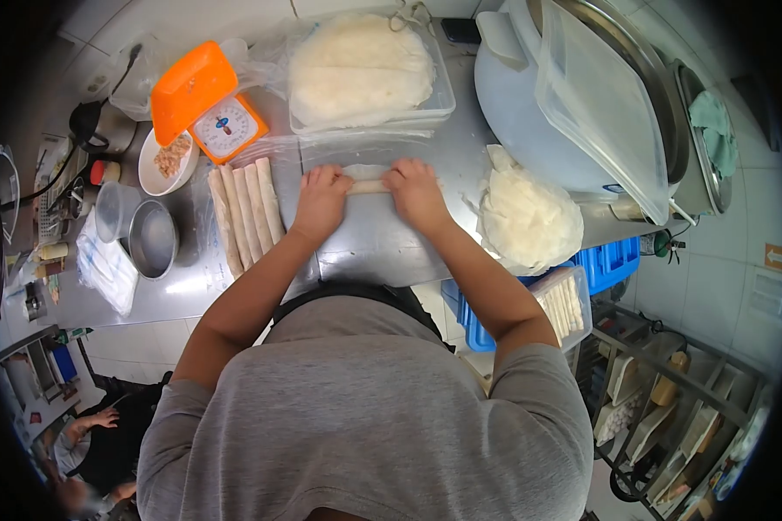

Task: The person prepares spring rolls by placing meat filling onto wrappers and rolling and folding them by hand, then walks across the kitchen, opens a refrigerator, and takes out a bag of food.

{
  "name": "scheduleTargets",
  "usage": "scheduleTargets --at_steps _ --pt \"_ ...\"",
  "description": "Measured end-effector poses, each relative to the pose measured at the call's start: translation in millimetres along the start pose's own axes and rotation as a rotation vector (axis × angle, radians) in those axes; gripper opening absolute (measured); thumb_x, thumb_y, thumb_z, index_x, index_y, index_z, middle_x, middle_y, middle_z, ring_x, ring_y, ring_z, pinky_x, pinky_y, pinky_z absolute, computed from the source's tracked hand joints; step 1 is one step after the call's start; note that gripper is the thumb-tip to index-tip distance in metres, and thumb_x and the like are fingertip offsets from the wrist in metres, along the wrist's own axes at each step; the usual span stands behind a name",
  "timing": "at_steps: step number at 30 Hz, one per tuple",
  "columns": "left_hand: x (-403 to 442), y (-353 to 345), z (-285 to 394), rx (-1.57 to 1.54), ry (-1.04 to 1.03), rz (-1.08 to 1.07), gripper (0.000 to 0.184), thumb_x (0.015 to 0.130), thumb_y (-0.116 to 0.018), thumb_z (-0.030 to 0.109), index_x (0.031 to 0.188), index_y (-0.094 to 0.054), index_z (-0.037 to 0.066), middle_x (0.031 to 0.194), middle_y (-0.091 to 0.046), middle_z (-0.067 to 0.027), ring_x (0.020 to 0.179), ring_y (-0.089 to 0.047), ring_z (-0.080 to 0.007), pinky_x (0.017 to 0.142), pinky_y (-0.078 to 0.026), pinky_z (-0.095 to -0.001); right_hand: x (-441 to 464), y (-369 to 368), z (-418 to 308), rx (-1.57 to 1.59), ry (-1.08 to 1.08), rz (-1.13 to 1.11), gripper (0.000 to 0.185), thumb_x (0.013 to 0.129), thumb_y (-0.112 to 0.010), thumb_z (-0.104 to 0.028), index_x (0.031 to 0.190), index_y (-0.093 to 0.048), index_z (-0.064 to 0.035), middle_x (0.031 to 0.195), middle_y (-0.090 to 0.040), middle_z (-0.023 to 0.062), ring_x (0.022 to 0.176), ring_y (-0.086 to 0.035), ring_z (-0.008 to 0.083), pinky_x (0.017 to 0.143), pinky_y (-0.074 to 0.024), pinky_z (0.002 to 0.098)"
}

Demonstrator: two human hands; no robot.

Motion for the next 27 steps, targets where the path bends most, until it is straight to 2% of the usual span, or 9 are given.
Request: scheduleTargets --at_steps 2,5,11,14,17,20,21,24,27 --pt "-2.1 -0.3 5.0 0.026 -0.047 0.079 0.018 0.087 -0.061 0.017 0.102 -0.063 0.009 0.100 -0.055 -0.0077 0.101 -0.052 -0.0289 0.090 -0.040 -0.0439 -6.2 -1.1 -1.9 0.014 0.162 0.115 0.016 0.082 -0.067 -0.013 0.097 -0.067 -0.0053 0.102 -0.062 0.0108 0.099 -0.056 0.0304 0.086 -0.0435 0.0412" --pt "-9.9 -5.6 -1.9 -0.088 -0.045 0.083 0.017 0.086 -0.063 0.019 0.099 -0.065 0.009 0.101 -0.055 -0.0072 0.101 -0.052 -0.0284 0.089 -0.040 -0.0429 -12.9 -9.1 9.1 0.060 0.147 0.052 0.016 0.082 -0.067 -0.013 0.096 -0.066 -0.0051 0.101 -0.062 0.0104 0.099 -0.056 0.0304 0.085 -0.0435 0.0414" --pt "2.7 2.7 -9.8 -0.021 0.047 -0.036 0.023 0.082 -0.065 0.019 0.104 -0.063 0.010 0.102 -0.054 -0.0057 0.103 -0.051 -0.0266 0.092 -0.039 -0.0439 7.1 -13.0 20.0 0.081 -0.047 -0.056 0.013 0.085 -0.061 -0.011 0.096 -0.065 -0.0046 0.101 -0.062 0.0090 0.097 -0.056 0.0295 0.085 -0.0428 0.0429" --pt "10.0 1.4 -11.8 0.078 0.054 -0.062 0.024 0.085 -0.058 0.016 0.108 -0.062 0.009 0.104 -0.054 -0.0066 0.103 -0.051 -0.0264 0.092 -0.038 -0.0443 17.3 -5.3 8.9 -0.006 -0.145 -0.090 0.018 0.084 -0.058 -0.009 0.100 -0.065 -0.0040 0.103 -0.062 0.0112 0.098 -0.056 0.0307 0.083 -0.0433 0.0428" --pt "6.7 4.3 6.5 0.098 0.072 -0.041 0.033 0.086 -0.051 0.011 0.118 -0.059 0.005 0.122 -0.054 -0.0109 0.117 -0.048 -0.0285 0.103 -0.034 -0.0462 11.5 -12.3 -0.1 -0.096 0.076 0.138 0.030 0.080 -0.058 -0.007 0.109 -0.062 -0.0022 0.108 -0.061 0.0142 0.103 -0.055 0.0322 0.088 -0.0436 0.0433" --pt "-16.5 -13.1 19.5 0.114 -0.144 -0.100 0.042 0.088 -0.053 0.009 0.129 -0.052 0.001 0.141 -0.045 -0.0147 0.133 -0.039 -0.0314 0.112 -0.024 -0.0491 -8.5 -29.6 -10.5 0.028 0.153 0.130 0.040 0.078 -0.056 -0.007 0.118 -0.058 0.0012 0.115 -0.059 0.0180 0.111 -0.053 0.0342 0.096 -0.0417 0.0444" --pt "-20.4 -14.2 25.2 0.114 -0.108 -0.179 0.053 0.089 -0.054 0.013 0.138 -0.042 -0.003 0.151 -0.033 -0.0163 0.143 -0.026 -0.0308 0.117 -0.014 -0.0496 -13.1 -27.8 -17.3 -0.016 0.119 0.057 0.043 0.080 -0.053 -0.006 0.122 -0.055 0.0035 0.123 -0.055 0.0192 0.118 -0.050 0.0353 0.105 -0.0377 0.0456" --pt "-17.0 -17.6 24.5 0.023 -0.024 -0.215 0.057 0.090 -0.055 0.017 0.141 -0.038 -0.003 0.152 -0.031 -0.0166 0.143 -0.026 -0.0302 0.117 -0.015 -0.0486 -14.0 -28.9 -13.4 -0.087 0.158 0.041 0.045 0.082 -0.051 -0.006 0.125 -0.053 0.0038 0.128 -0.053 0.0203 0.122 -0.048 0.0366 0.108 -0.0353 0.0456" --pt "-5.7 -19.1 14.1 0.031 -0.037 -0.215 0.059 0.091 -0.055 0.018 0.142 -0.036 -0.002 0.153 -0.029 -0.0171 0.143 -0.025 -0.0293 0.117 -0.015 -0.0477 -4.7 -30.2 -3.6 -0.129 0.174 0.006 0.047 0.083 -0.049 -0.006 0.129 -0.050 0.0042 0.131 -0.051 0.0206 0.125 -0.046 0.0365 0.110 -0.0330 0.0450"
Point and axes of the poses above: each hand's wrist, its own x-axis towards the middle knuckle, its own y-axis out of the back of the hand, z = x × y, the point moved 1 cm from there along x, towards the middle knuckle
